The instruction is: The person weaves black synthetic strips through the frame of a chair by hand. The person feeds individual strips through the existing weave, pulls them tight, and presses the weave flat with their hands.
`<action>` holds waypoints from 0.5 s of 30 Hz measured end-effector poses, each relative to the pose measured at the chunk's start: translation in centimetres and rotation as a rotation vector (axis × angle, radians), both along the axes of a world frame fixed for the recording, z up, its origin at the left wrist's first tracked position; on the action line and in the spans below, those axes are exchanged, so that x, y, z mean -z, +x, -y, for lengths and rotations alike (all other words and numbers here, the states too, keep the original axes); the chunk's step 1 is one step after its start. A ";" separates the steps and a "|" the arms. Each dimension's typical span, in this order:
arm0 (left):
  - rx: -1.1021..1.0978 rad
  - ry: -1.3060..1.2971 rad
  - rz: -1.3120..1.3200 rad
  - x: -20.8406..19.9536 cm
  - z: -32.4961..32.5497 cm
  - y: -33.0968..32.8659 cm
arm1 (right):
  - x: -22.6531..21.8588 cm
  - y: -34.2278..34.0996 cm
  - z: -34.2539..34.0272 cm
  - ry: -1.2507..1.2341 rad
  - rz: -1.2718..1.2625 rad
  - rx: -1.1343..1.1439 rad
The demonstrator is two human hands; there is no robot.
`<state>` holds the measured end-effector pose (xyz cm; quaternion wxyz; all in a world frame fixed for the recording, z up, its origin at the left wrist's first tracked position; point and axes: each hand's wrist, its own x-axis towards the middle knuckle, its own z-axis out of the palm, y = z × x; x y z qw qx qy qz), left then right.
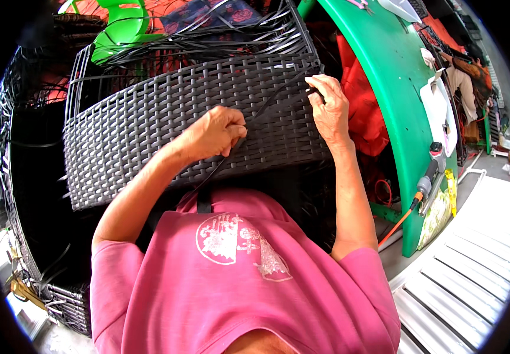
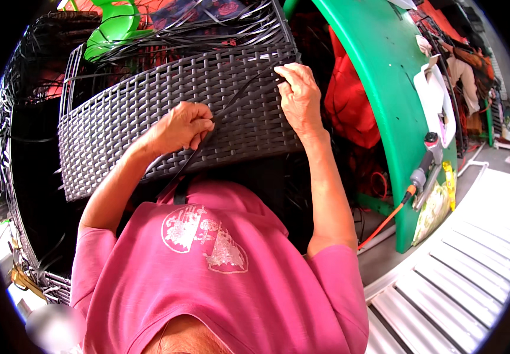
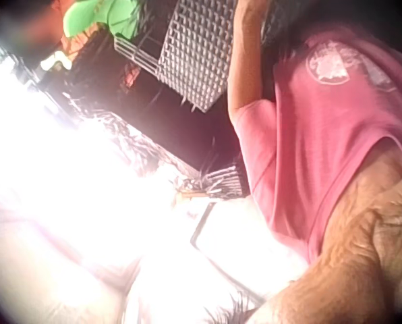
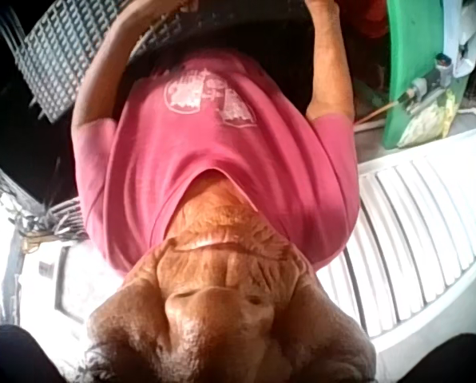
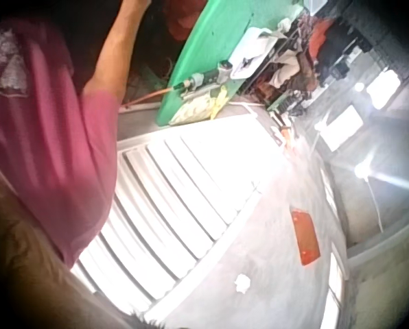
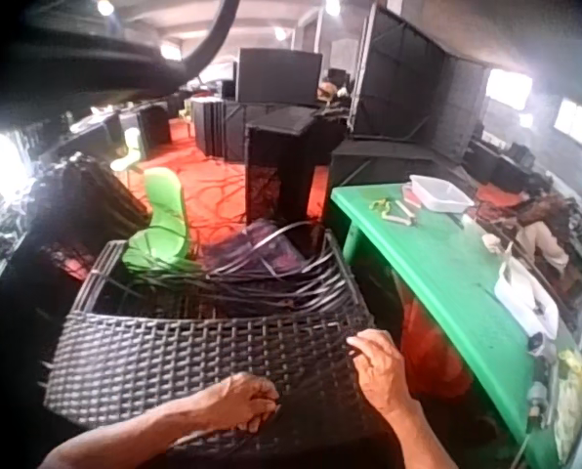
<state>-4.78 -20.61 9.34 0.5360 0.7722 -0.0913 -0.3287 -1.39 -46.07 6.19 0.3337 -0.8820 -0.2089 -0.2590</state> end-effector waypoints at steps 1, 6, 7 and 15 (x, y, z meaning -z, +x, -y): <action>-0.014 0.013 0.045 0.0 -0.1 -0.8 | -0.1 -0.4 -0.2 -0.024 -0.012 0.002; -0.056 0.197 0.569 0.2 -0.2 -3.2 | -2.1 -3.1 -3.7 -0.291 -0.016 -0.216; -0.058 0.185 0.586 0.3 0.0 -3.2 | -2.4 -3.6 -4.3 -0.284 -0.025 -0.284; -0.041 0.071 0.637 2.2 0.3 -4.1 | -3.4 -3.4 -6.3 -0.219 -0.131 -0.386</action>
